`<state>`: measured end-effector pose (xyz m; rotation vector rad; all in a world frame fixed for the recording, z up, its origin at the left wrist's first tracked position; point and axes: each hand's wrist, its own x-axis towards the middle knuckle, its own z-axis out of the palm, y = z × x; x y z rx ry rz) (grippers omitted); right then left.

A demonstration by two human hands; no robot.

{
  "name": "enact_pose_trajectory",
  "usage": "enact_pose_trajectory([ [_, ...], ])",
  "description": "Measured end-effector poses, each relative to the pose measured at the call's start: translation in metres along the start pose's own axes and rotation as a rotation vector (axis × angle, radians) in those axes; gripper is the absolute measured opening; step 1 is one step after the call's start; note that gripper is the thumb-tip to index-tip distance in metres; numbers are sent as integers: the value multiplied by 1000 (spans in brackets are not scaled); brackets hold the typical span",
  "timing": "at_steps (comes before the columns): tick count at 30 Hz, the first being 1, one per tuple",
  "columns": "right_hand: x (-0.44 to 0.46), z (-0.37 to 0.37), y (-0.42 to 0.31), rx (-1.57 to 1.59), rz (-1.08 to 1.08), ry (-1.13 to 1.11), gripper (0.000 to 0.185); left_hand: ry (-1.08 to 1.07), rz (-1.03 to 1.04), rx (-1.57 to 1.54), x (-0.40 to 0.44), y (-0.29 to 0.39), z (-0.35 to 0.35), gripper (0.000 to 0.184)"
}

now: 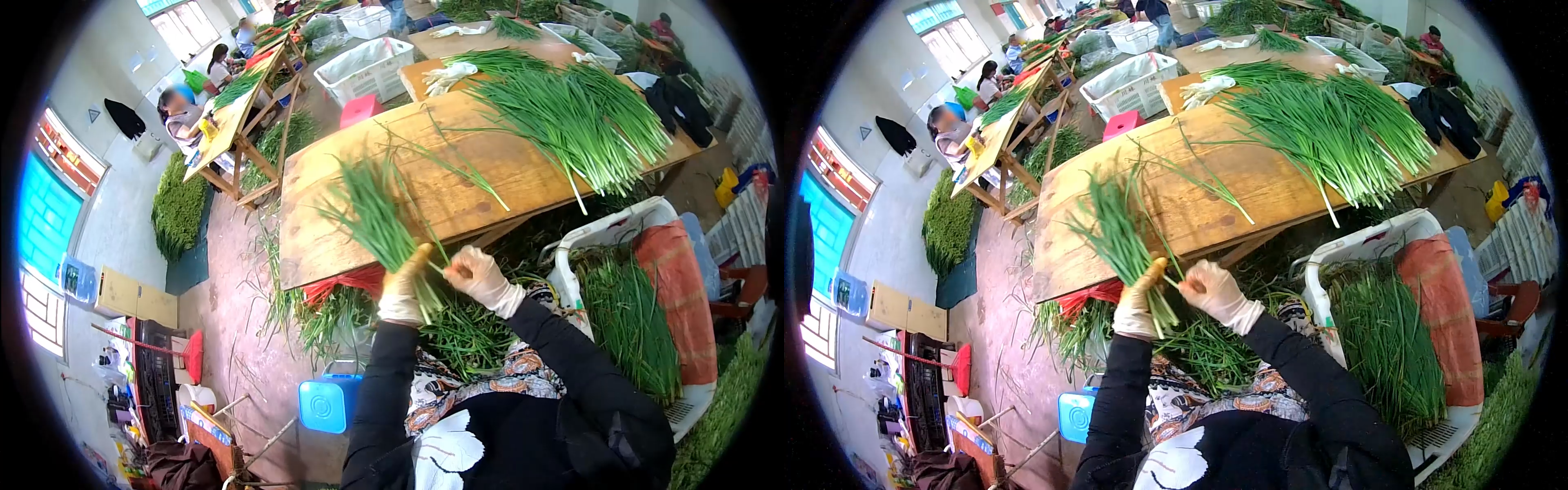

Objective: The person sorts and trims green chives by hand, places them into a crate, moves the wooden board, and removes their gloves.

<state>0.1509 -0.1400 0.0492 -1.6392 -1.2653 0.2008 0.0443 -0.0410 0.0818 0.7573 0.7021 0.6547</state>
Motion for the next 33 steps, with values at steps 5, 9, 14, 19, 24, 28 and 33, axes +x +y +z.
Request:
enact_pose_trajectory([
  [5,-11,-36,26,-316,74,-781,33,-27,69,85,11,21,-29,28],
  [9,24,-65,62,-447,96,-22,32,-18,131,99,13,41,-37,22],
  [14,72,-69,113,-855,226,122,26,-2,226,239,29,75,-57,17],
  [19,84,-65,116,-173,445,129,27,138,414,611,42,129,-72,27],
  [24,39,-93,13,-15,538,-1023,23,393,311,789,107,148,-119,23],
  [28,-4,-130,-2,-89,565,-1149,21,375,338,853,172,142,-159,20],
  [33,-64,-160,-4,74,474,-876,23,372,360,1877,183,124,-95,36],
])
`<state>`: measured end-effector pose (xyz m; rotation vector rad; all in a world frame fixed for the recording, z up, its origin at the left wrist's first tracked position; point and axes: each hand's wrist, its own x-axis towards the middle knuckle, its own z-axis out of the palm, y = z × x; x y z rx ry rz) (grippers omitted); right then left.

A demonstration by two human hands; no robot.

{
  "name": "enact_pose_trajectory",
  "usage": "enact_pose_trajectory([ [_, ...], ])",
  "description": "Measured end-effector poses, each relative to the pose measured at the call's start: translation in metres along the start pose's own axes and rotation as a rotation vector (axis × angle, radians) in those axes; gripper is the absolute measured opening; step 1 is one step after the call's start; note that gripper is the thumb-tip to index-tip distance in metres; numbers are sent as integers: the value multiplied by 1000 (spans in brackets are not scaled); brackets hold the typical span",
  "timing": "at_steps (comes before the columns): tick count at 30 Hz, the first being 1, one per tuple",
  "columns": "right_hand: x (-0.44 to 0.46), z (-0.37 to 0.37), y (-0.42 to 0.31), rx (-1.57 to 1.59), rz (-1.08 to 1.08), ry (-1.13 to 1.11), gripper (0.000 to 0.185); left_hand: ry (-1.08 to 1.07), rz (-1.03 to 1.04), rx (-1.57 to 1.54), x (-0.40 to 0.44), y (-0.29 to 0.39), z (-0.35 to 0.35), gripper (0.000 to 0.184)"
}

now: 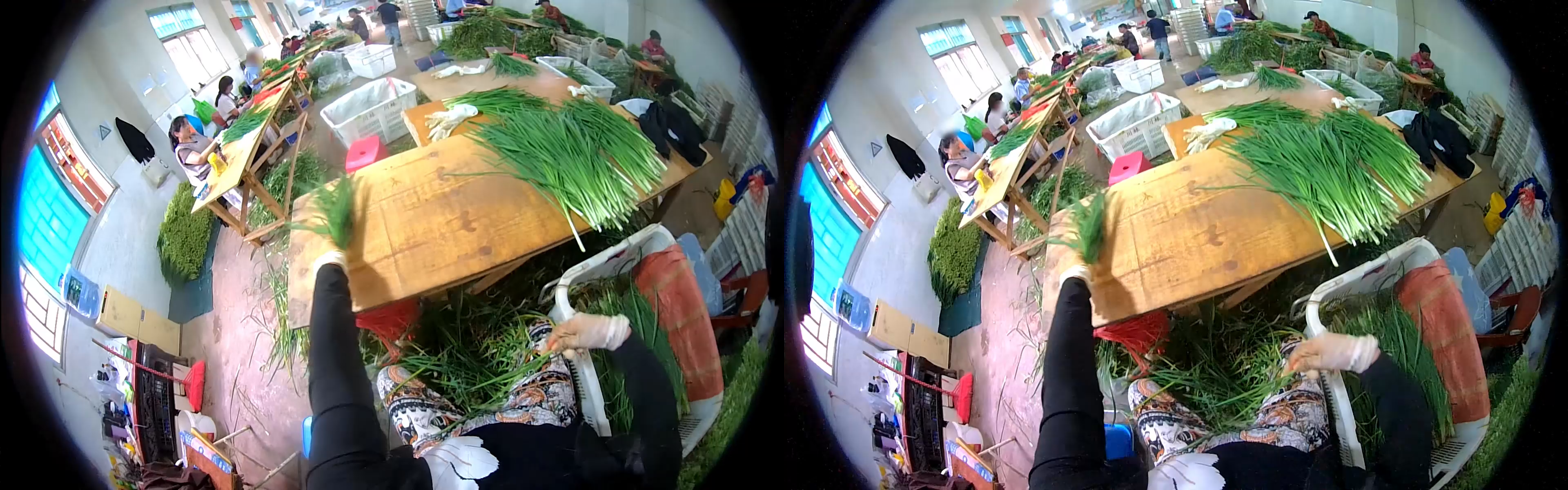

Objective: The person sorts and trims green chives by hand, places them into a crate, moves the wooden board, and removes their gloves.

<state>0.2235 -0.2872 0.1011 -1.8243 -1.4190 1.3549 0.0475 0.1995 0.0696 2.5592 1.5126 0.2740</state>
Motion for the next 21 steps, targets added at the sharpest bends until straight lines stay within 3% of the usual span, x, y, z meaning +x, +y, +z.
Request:
enact_pose_trajectory([
  [1,-14,0,-11,137,118,35,23,-69,55,174,-20,41,-29,32],
  [3,-25,2,-16,225,119,74,20,-248,1,-15,17,22,30,29],
  [4,-29,5,-9,236,139,117,20,-257,170,-8,29,22,47,31],
  [5,-33,6,-4,246,159,159,20,-458,260,38,15,47,19,34],
  [7,-42,1,-10,304,176,164,20,-632,652,59,-8,65,-7,59],
  [9,-49,-1,-11,333,201,243,20,-764,972,104,-37,60,-23,62],
  [11,-48,-1,-4,387,196,212,20,-907,1128,162,-84,57,-58,61],
  [13,-46,1,-3,349,202,197,20,-1296,874,61,-126,78,-124,59],
  [15,-39,5,3,364,193,127,20,-980,1100,-44,-125,54,-157,57],
  [17,-33,9,-7,340,187,132,20,-879,801,-358,-130,40,-190,57],
  [19,-21,22,12,231,126,167,22,-768,361,-311,-141,48,-185,56],
  [20,-27,23,6,201,104,186,21,-736,614,-129,-124,18,-149,51],
  [21,-29,16,-6,152,74,211,21,-501,921,67,-106,-15,-121,49],
])
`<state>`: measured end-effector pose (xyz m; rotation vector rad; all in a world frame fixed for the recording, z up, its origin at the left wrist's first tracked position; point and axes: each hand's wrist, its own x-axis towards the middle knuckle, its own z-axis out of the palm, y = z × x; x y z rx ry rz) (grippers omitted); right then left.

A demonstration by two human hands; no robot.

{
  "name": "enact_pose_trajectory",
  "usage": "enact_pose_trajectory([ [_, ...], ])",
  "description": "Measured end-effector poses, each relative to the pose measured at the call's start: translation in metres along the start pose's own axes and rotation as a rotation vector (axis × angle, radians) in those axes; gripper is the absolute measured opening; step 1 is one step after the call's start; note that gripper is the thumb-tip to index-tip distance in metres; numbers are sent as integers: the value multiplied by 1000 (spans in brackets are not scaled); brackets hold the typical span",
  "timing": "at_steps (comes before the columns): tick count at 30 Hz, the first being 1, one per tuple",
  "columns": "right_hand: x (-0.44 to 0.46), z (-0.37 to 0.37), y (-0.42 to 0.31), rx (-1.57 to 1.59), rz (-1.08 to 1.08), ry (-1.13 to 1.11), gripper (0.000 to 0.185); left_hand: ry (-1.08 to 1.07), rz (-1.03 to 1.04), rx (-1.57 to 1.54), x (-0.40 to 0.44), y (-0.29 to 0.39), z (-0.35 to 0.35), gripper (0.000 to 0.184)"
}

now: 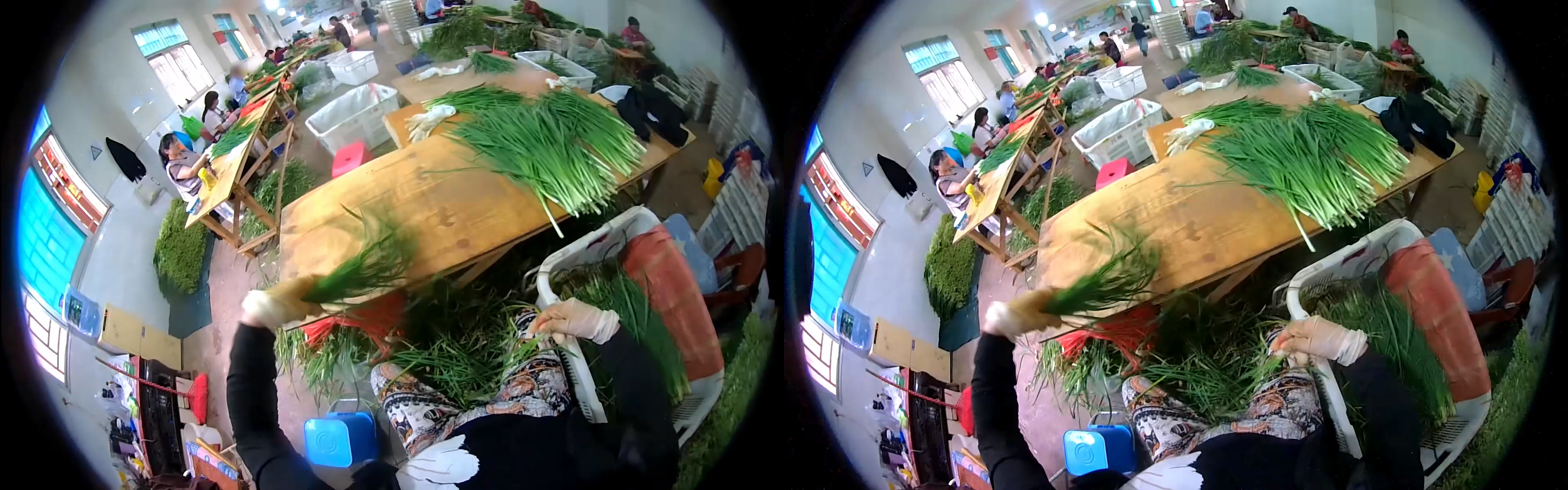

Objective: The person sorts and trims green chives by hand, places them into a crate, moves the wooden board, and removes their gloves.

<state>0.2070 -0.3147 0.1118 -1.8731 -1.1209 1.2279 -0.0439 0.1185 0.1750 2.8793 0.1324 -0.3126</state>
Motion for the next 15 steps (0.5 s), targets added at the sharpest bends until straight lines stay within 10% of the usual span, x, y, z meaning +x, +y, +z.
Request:
enact_pose_trajectory([
  [2,-3,-4,-9,66,-23,62,20,-20,-327,-542,-1,63,-57,47],
  [10,-11,-33,-62,-286,-221,-37,17,533,-352,-694,24,50,-61,27],
  [15,-27,-59,-147,-447,-247,244,20,472,-173,-2041,88,80,61,22],
])
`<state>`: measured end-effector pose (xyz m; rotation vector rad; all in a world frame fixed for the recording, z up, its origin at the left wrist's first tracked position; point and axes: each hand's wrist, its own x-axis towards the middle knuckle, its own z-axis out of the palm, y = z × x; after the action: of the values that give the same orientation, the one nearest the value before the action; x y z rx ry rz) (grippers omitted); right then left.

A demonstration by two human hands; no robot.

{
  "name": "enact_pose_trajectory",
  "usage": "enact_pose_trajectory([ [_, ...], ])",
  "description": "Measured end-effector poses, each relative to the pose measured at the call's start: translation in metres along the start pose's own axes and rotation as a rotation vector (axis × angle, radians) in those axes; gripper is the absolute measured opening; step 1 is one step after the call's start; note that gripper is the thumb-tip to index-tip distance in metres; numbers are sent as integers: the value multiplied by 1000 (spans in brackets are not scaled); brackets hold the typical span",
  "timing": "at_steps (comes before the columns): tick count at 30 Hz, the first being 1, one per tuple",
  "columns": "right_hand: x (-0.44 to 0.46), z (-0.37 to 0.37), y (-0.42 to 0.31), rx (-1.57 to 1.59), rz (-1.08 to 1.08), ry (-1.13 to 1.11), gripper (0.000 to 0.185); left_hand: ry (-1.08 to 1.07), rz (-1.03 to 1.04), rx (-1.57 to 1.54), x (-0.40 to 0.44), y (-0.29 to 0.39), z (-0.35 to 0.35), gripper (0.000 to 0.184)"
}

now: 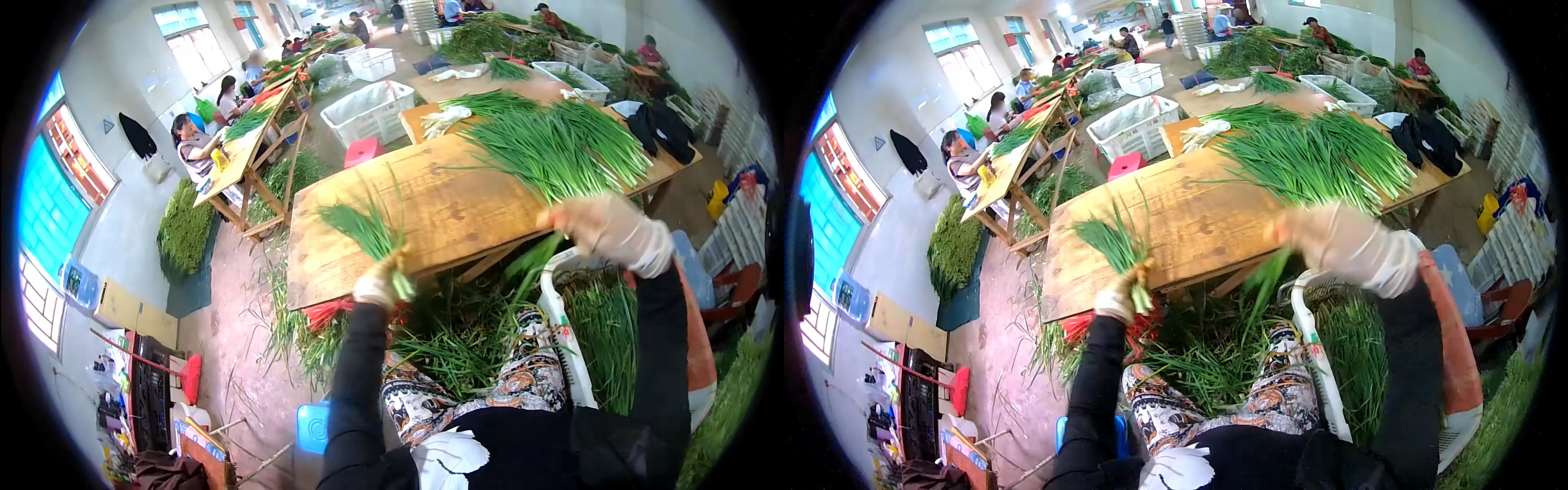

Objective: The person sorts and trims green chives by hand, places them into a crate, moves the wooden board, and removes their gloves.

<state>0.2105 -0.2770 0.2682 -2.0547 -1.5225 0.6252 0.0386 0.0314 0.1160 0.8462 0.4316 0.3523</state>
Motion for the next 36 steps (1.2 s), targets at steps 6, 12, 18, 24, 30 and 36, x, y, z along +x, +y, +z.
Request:
enact_pose_trajectory([
  [6,35,-42,-49,304,-507,780,23,-142,-57,-535,8,-106,-11,36],
  [12,114,79,40,774,-336,557,37,-190,-65,-600,0,-141,-15,46],
  [18,100,214,100,962,271,88,26,3,22,-346,-13,-138,-1,39],
  [24,94,231,96,1007,207,12,29,-51,-24,-352,-8,-142,1,36],
  [30,88,234,77,890,185,64,35,37,-3,-232,-7,-141,4,44],
  [36,108,234,86,693,64,230,28,53,-73,-338,-10,-140,9,35],
])
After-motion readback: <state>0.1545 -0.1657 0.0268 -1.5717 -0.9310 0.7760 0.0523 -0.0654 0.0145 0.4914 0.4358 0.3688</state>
